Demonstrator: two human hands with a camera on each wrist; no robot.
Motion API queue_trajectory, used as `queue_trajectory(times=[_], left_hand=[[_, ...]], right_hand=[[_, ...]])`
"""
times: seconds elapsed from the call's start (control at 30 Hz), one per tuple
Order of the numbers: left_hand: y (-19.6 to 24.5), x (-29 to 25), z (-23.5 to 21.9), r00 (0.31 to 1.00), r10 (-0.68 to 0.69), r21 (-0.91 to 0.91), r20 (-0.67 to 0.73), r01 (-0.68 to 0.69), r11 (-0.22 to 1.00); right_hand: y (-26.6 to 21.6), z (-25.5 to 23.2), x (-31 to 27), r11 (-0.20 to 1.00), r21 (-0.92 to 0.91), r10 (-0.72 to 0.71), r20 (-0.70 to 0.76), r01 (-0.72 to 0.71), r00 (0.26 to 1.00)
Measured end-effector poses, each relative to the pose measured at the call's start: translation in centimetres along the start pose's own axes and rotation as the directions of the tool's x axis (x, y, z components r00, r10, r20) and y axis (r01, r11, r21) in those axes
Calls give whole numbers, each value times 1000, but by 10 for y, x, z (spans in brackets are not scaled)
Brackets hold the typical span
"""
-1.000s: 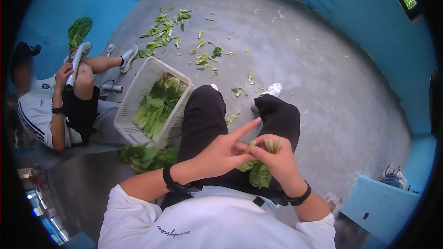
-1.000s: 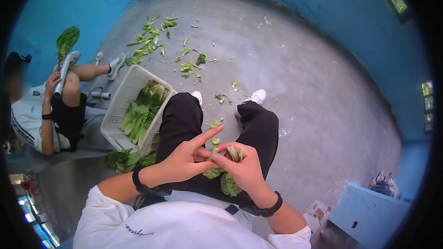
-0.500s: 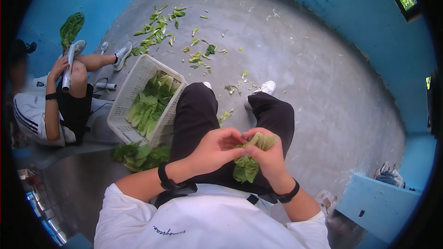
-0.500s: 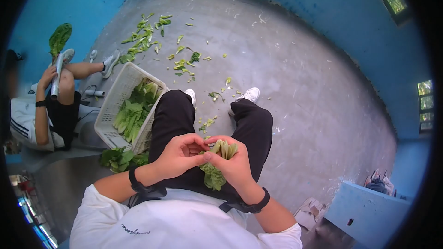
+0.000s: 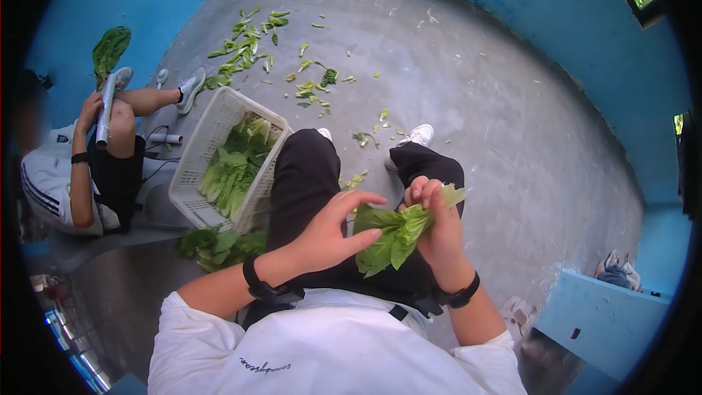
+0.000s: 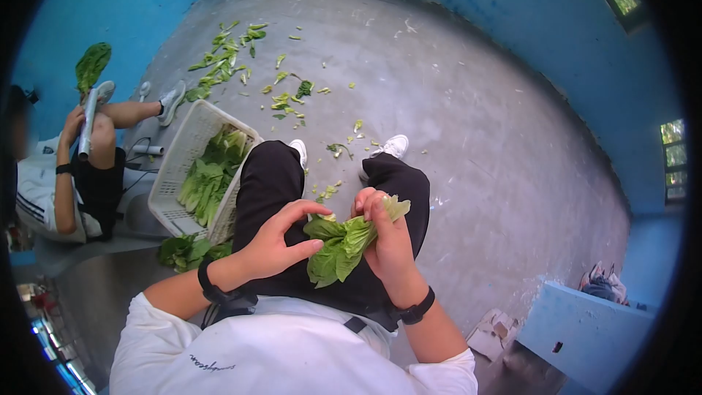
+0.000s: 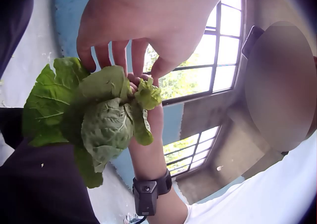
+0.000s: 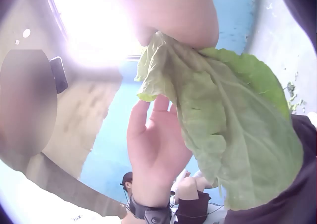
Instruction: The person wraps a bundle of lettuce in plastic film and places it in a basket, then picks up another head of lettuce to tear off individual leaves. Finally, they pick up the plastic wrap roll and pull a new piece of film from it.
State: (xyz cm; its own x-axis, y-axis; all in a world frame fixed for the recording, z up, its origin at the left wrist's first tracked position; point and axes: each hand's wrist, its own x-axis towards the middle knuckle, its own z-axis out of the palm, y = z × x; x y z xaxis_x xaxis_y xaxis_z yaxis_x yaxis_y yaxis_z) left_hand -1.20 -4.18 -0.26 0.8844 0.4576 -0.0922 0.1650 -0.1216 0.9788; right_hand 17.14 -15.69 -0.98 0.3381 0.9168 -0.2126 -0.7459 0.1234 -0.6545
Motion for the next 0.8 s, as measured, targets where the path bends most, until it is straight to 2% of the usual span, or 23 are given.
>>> queue_trajectory(times=[0.03,0.1,0.13,0.2,0.27,0.3,0.33,0.37,0.43,0.47,0.53,0.63,0.73,0.8], left_hand=[[-4,0,1,1000,-3,35,-7,3,999],[-14,0,4,1000,-9,106,-26,12,994],[-20,0,6,997,-70,-85,18,71,994],[-28,3,12,979,-158,-441,132,201,875],[-30,6,12,924,-221,-596,312,372,712],[-30,5,11,887,-240,-648,394,453,612],[-36,6,11,856,-276,-512,438,489,706],[-42,5,17,881,-176,-519,439,409,751],[-46,5,22,891,-107,-465,442,330,821],[-45,6,18,892,-122,-455,436,335,825],[-38,6,9,891,-142,-445,431,347,825],[-57,1,-3,941,-130,-463,314,271,844],[-65,-6,-34,936,-215,-647,278,348,679],[-71,-12,-63,960,-234,-659,151,274,700]], right_hand=[[-2,-1,1,998,62,12,14,-13,1000],[-3,-3,2,997,70,-8,4,8,1000],[-4,1,0,997,72,-25,-16,26,1000],[-6,1,0,995,99,-25,-24,28,999],[-6,-9,-3,988,154,14,2,-14,1000],[-6,-6,-4,988,153,6,-62,4,998],[-7,-9,-3,978,209,20,-26,-14,999],[-7,-12,-2,963,267,39,13,-41,999],[-11,-10,-2,936,344,74,19,-76,997],[-12,-5,-2,932,360,57,-33,-41,998],[-14,-2,2,936,351,11,-48,7,999],[-21,7,8,922,379,-69,-32,76,997],[-27,5,19,910,396,-148,26,126,989],[-35,-1,29,912,382,-194,73,152,978]])
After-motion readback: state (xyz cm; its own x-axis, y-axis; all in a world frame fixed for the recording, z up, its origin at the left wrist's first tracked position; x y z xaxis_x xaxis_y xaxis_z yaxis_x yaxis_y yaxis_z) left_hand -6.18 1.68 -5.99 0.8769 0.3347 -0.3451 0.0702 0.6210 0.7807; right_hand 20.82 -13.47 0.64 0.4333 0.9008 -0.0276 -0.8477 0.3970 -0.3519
